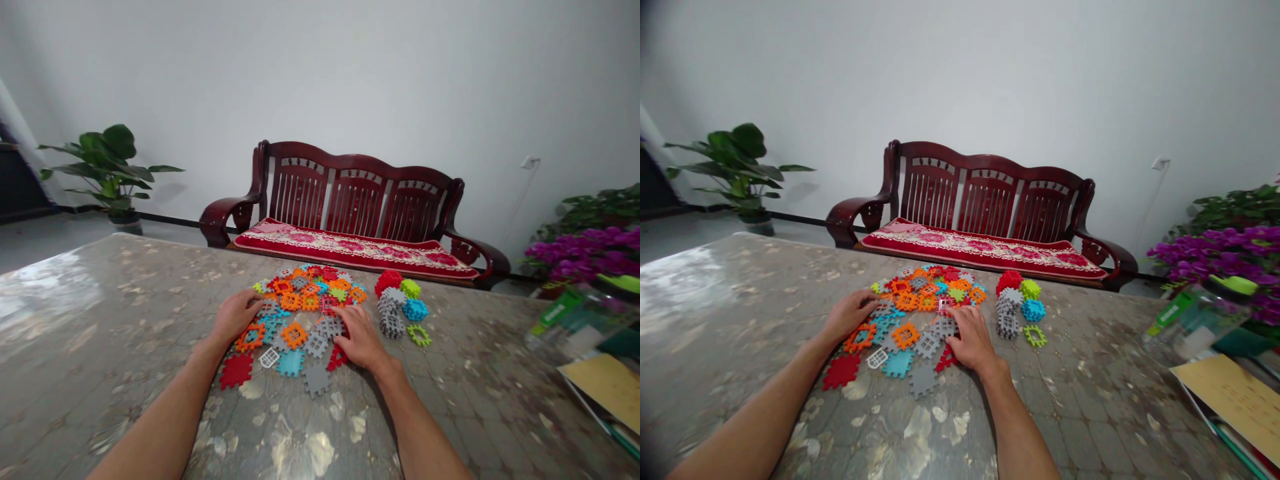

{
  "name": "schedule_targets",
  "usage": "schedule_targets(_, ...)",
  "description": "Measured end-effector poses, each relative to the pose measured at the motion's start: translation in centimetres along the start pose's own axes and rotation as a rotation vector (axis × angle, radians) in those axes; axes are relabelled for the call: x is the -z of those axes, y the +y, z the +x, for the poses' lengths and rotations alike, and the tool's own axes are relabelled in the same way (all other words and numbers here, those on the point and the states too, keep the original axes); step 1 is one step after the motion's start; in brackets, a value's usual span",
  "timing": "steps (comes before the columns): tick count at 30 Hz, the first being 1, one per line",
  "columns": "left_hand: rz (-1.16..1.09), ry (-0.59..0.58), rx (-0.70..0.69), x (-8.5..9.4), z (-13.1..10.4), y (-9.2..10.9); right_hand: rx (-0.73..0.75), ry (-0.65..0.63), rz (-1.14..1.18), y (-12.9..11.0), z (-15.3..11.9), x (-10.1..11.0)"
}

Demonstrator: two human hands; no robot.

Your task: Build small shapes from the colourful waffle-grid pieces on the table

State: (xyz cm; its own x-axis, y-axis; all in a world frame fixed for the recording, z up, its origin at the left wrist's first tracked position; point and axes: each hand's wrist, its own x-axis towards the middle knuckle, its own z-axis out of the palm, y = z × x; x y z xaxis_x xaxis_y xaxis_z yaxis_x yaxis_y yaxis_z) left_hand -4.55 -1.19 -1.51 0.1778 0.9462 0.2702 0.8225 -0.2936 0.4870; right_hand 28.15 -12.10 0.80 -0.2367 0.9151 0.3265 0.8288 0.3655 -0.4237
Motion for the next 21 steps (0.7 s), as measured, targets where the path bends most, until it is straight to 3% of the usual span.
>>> schedule_targets(6, 0.013, -0.004, 0.015, 0.2, -0.1, 0.3, -0.043, 0.173, 0.089, 0.3, -0.3, 0.3)
schedule_targets(13, 0.009, 0.009, 0.009, 0.2, -0.1, 0.4, -0.279, 0.473, 0.074, 4.2, -1.9, 4.2)
schedule_targets(21, 0.024, 0.015, 0.017, -0.1, 0.1, -0.1, -0.417, 0.376, 0.058, 9.0, -5.5, 6.1)
